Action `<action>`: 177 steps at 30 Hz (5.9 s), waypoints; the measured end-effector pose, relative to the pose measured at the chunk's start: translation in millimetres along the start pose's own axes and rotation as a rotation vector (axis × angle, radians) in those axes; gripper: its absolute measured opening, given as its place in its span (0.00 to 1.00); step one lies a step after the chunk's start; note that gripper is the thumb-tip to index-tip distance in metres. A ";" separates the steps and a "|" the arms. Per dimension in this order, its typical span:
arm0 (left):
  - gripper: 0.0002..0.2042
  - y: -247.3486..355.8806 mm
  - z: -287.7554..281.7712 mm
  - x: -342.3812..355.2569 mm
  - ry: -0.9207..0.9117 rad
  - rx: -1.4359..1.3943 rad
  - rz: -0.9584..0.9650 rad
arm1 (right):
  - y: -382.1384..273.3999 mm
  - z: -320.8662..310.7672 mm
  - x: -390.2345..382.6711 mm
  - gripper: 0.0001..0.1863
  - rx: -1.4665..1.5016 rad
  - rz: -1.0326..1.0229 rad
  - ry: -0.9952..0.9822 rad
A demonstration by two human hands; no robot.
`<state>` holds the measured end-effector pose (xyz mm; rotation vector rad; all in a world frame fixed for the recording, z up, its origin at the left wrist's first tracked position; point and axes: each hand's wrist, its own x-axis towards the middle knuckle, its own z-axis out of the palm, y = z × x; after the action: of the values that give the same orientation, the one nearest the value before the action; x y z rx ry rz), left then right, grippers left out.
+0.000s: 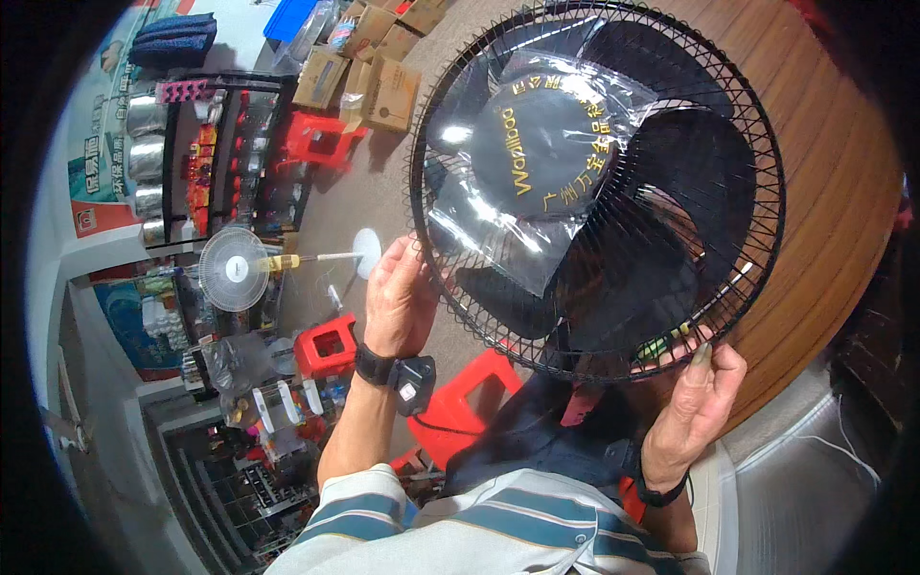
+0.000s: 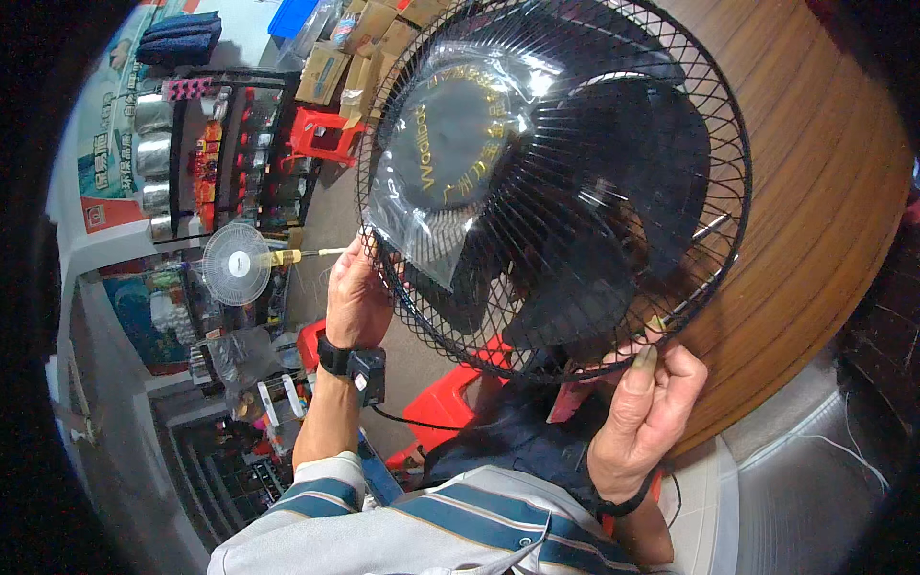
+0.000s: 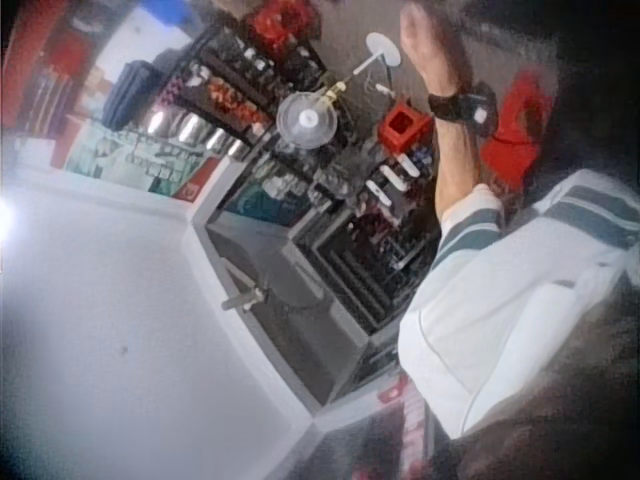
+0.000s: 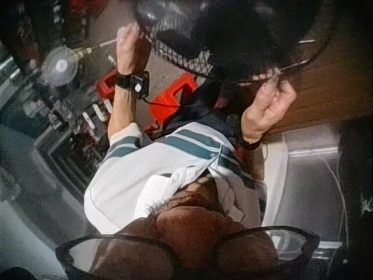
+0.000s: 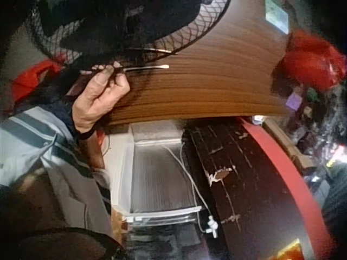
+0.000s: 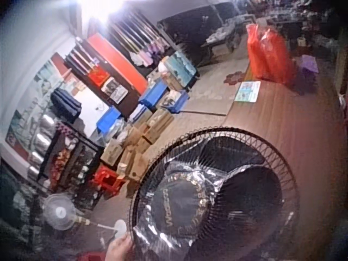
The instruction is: The person handles a black electric fan, fits the front grill onto the housing, and secures the grill by tightening a screw with a screwdriver.
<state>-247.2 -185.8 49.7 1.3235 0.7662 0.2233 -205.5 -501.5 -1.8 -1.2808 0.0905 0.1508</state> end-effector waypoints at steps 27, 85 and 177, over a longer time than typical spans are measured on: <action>0.13 -23.1 32.2 -47.2 0.113 -0.259 -0.187 | 21.2 -16.4 9.5 0.24 0.030 -0.013 -0.045; 0.09 -56.0 78.1 -83.7 0.277 -0.121 -0.036 | 29.9 -18.5 14.0 0.30 -0.170 -0.044 0.006; 0.15 -57.8 8.0 2.5 -0.903 0.366 0.759 | 28.4 178.9 -44.6 0.12 0.073 0.024 0.817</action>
<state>-256.0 -206.0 -4.4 1.8053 -0.5033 0.0576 -257.1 -324.9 28.8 -1.2003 0.8024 -0.3628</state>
